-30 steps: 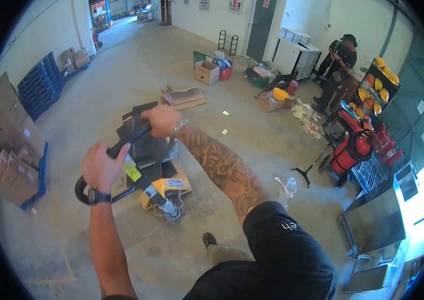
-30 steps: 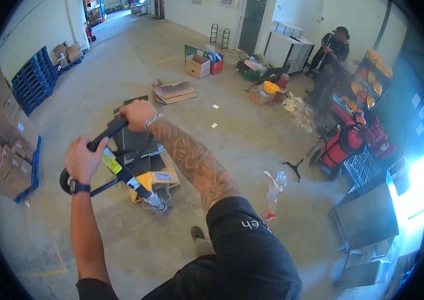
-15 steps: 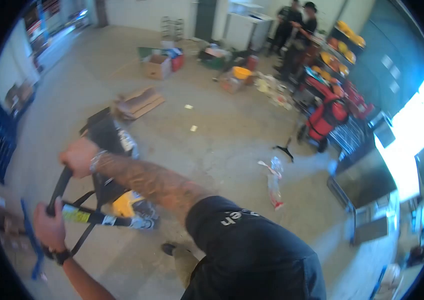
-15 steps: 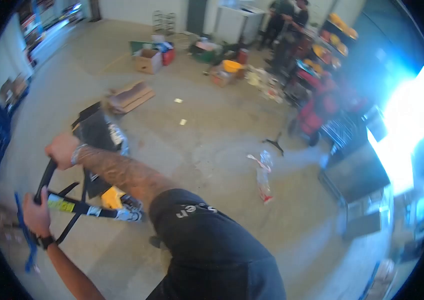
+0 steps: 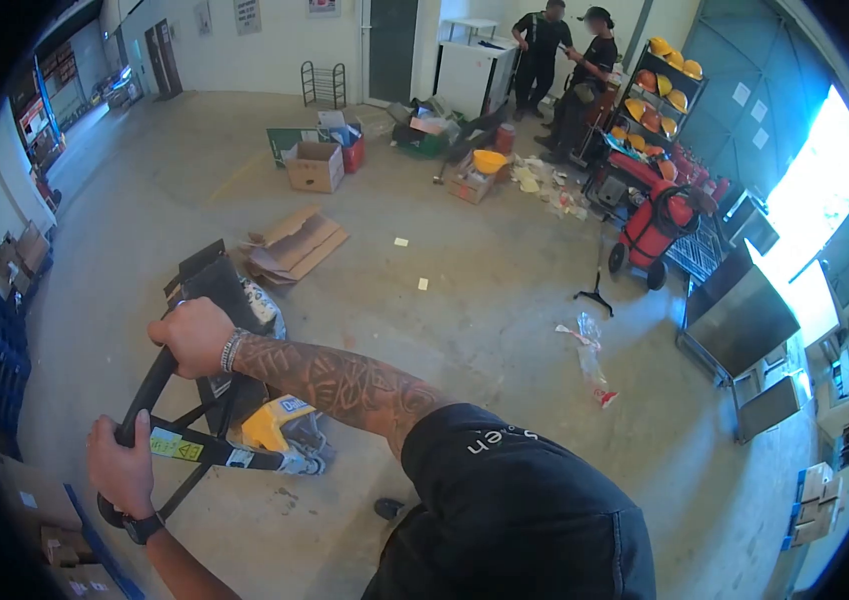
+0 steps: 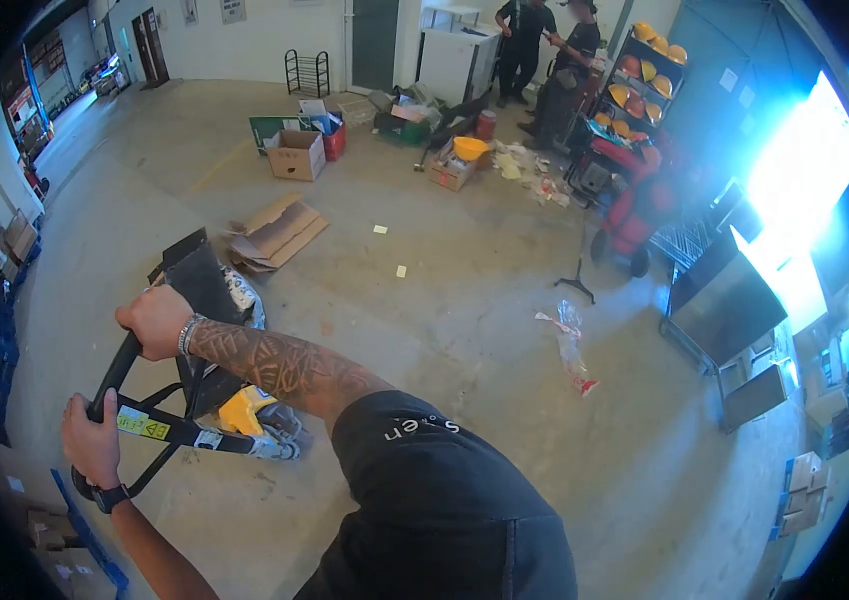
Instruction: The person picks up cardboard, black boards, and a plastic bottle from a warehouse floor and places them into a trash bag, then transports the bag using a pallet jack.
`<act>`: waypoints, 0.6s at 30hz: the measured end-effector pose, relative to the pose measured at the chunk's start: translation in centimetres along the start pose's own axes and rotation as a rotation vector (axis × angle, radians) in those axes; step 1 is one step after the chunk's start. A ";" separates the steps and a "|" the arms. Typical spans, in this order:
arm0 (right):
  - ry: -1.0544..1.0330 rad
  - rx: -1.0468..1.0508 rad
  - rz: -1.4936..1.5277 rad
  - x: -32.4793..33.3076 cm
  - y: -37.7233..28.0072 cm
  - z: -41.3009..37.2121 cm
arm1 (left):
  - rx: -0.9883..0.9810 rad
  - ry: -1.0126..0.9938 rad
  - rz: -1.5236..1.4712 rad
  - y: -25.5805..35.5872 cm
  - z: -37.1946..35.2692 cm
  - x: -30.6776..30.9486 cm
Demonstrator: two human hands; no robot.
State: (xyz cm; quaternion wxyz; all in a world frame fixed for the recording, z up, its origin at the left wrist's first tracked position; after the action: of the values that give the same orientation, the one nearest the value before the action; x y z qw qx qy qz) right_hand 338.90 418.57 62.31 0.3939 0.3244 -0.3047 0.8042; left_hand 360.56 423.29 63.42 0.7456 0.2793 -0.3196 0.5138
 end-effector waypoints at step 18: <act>0.120 -0.067 -0.025 -8.7 11.6 29.5 | -0.016 -0.142 -0.063 -12.0 30.9 -10.0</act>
State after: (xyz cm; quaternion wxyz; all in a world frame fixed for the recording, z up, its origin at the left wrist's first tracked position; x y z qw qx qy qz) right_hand 341.77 386.92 70.77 0.4320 0.2661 -0.3032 0.8066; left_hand 363.40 390.62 74.49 0.7390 0.3191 -0.3667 0.4665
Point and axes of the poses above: each hand's wrist, its own z-axis towards the middle knuckle, its own x-axis out of the back of the hand, y = z × x, the point moved 3 cm from there along z, towards the middle knuckle, and after that the axes turned 4 degrees about -z, right-handed, at the moved point
